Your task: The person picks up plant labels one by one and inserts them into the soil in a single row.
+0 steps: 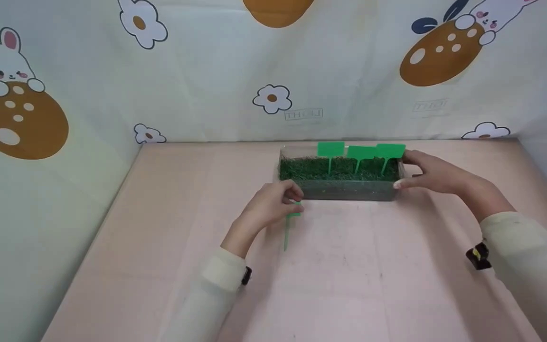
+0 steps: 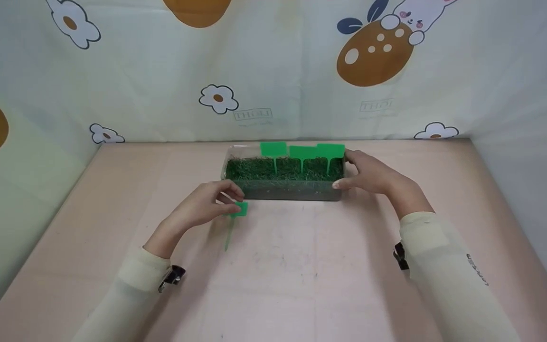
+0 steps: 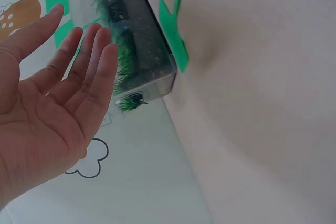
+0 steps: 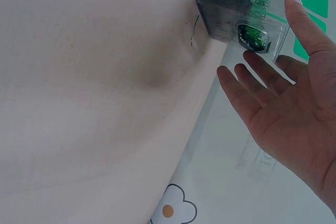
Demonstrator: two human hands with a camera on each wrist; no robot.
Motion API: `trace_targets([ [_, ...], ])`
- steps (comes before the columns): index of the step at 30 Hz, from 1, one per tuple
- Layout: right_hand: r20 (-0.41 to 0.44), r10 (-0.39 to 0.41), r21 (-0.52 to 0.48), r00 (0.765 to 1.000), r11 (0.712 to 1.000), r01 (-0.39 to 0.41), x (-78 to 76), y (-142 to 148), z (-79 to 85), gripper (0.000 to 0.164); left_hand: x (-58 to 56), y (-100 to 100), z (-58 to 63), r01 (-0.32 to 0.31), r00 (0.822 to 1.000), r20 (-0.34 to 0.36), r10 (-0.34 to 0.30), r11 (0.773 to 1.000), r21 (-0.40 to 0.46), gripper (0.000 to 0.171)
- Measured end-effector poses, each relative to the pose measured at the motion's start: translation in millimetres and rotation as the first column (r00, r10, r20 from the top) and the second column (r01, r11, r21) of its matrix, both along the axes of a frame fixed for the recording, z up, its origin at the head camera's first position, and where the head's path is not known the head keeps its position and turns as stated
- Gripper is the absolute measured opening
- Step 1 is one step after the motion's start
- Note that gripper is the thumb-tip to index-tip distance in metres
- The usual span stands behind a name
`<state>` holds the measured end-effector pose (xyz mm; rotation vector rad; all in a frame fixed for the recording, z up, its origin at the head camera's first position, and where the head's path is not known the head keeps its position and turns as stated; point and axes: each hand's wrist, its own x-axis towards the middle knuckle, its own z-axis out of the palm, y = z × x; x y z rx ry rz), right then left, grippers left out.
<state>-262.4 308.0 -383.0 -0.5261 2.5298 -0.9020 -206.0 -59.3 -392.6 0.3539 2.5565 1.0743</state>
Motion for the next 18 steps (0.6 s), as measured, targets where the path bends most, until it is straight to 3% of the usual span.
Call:
trace_targets([
  [12, -0.003, -0.005, 0.006, 1.0, 1.0, 0.005, 0.1, 0.8, -0.8, 0.087, 2.0, -3.6, -11.7, -0.067, 0.995, 0.061, 0.076, 0.989, -0.135, 0.025],
  [15, -0.007, -0.004, 0.005, 1.0, 1.0, 0.004, -0.1, 1.0, -1.5, 0.086, 3.6, -2.7, -13.5, -0.094, 0.993, 0.049, 0.107, 0.97, -0.223, 0.023],
  [18, -0.008, -0.003, 0.0, 1.0, 1.0, 0.003, -0.4, 1.3, -2.3, 0.086, 5.6, -0.9, -14.8, -0.115, 0.992, 0.012, 0.126, 0.933, -0.34, 0.019],
])
